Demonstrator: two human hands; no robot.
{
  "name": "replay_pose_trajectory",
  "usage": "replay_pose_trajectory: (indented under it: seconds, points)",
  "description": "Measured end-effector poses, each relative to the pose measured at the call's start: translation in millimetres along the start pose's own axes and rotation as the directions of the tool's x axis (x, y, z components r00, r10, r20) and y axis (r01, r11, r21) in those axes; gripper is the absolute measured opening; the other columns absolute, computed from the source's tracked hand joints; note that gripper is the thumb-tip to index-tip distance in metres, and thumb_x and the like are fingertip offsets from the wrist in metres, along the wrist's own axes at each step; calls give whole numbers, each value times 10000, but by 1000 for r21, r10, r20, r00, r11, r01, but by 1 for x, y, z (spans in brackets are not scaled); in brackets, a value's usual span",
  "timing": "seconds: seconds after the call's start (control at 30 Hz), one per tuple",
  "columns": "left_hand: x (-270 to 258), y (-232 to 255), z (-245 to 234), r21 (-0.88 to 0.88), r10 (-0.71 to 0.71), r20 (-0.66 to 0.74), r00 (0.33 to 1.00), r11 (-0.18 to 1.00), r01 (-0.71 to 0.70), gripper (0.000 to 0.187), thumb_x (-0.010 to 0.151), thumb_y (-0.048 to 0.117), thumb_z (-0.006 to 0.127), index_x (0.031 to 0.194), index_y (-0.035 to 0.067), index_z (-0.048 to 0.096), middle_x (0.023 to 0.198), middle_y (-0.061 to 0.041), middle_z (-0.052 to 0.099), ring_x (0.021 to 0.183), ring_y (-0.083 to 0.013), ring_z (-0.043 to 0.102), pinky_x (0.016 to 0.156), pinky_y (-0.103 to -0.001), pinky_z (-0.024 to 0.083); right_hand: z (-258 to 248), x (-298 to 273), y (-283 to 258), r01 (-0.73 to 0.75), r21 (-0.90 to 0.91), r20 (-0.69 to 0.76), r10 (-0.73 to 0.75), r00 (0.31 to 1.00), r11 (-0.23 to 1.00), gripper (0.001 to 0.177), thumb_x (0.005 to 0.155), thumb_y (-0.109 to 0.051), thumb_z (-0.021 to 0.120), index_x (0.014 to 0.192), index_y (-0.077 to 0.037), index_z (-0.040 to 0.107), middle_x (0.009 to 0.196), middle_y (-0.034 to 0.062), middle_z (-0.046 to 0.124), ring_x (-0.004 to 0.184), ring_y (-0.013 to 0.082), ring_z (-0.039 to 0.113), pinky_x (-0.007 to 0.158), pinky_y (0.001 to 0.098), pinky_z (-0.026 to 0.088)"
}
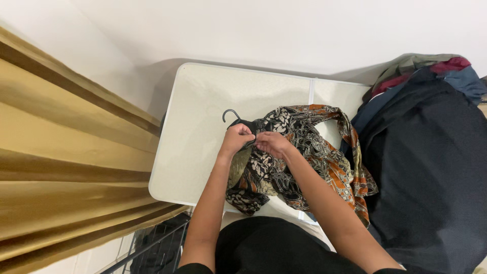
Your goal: The person takes a patterned shirt from a pile on a table, places it on a hanger, and hangs it on a clothes rack. They then pick up a dark blue jacket, fold it on the table, and zip it closed.
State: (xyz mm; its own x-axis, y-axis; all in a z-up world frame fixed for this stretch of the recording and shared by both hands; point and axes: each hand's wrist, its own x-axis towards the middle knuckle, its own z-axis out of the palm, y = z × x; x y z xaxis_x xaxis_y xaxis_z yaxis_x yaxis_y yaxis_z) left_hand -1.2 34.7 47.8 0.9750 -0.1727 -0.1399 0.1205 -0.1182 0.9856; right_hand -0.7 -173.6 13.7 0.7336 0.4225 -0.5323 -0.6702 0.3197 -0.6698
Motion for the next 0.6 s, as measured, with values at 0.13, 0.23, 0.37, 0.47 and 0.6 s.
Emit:
replay_pose_trajectory:
  seconds: [0.13,0.23,0.37,0.47,0.6]
  points:
    - [-17,39,-4,213,311,96,946,922,-324,256,813,90,766,1068,91,748,843,-59,696,775,-171,650,705,-302,523,6,-5,-13,-72,-70,-2,72,997,995,143,1000,-120,608,1048,15,622,972,120,687,891,205,674,863,341,583]
    - [-26,57,-7,363,493,222,841,759,-540,165,881,106,737,1036,104,793,892,-112,690,808,-263,670,706,-349,518,10,-12,-20,-87,-121,-23,85,996,989,148,1000,-112,593,1048,16,647,964,121,695,895,203,677,868,338,578]
    - [-36,71,-9,385,434,183,882,794,-470,134,912,117,705,1031,77,752,933,-114,730,813,-277,699,713,-359,542,4,-6,-26,-63,-51,25,64,998,997,149,1015,-118,569,1049,10,638,955,95,680,901,194,669,886,346,557]
    - [-41,74,-6,360,467,106,878,805,-472,127,915,104,695,1027,61,735,963,-108,740,839,-268,718,739,-353,562,-3,-2,-25,-47,6,119,46,992,999,150,1041,-141,572,1052,4,610,964,85,662,904,195,651,918,365,554]
    - [-45,79,4,394,390,-26,920,850,-349,112,888,95,694,985,52,730,961,-101,756,863,-266,739,742,-347,566,12,-6,-24,21,-56,53,-18,998,998,131,1014,-138,595,1055,-16,620,996,100,651,926,214,643,943,380,549]
